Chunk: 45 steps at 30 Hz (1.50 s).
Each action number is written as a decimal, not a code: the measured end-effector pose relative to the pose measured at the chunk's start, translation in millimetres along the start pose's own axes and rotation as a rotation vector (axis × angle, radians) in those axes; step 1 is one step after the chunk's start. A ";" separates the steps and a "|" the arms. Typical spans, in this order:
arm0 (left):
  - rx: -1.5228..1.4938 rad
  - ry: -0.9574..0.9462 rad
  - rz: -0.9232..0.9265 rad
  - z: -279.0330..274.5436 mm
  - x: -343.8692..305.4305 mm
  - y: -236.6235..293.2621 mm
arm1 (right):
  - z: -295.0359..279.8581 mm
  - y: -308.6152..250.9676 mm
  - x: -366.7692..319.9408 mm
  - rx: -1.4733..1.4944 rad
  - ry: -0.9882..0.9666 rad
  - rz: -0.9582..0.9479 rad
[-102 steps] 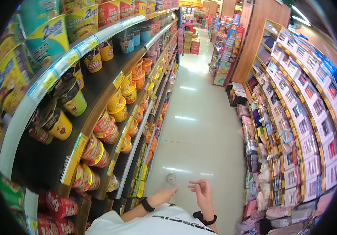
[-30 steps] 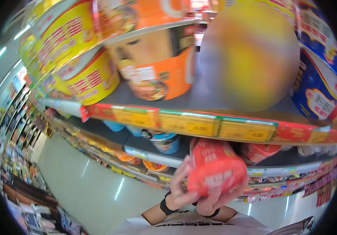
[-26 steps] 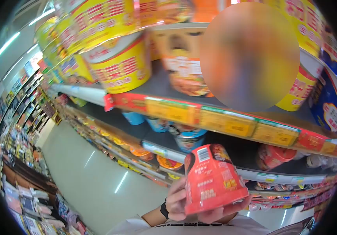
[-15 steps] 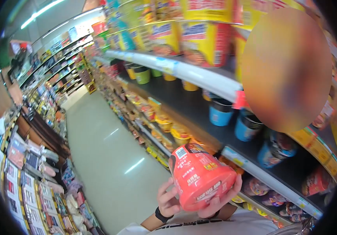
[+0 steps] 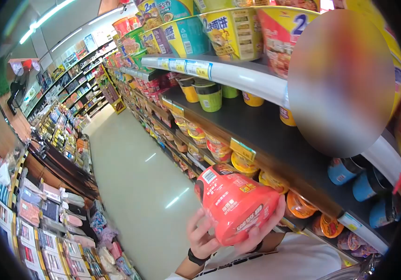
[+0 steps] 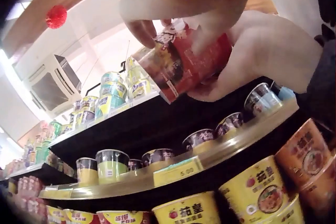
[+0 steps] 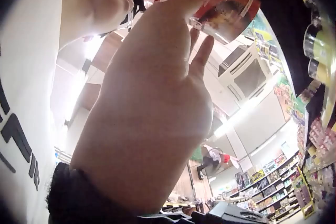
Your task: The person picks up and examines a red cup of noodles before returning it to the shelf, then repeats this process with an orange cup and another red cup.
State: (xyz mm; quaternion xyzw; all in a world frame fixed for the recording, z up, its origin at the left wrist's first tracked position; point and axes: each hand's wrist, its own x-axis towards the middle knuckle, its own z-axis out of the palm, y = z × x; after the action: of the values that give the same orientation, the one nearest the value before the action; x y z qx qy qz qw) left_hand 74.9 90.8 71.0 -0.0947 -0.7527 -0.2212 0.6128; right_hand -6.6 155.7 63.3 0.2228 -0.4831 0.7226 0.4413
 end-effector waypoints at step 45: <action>-0.927 -1.739 0.094 90.7 -102.1 -321.0 | 12.5 -17.7 -68.6 -1.141 0.372 0.424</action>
State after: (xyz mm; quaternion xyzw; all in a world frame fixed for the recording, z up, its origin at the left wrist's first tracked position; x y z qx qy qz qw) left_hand -114.2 -139.2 -110.8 -0.4850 -0.7753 -0.3231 -0.2436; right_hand 42.3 118.1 26.2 -0.2772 -0.7410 0.4498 0.4144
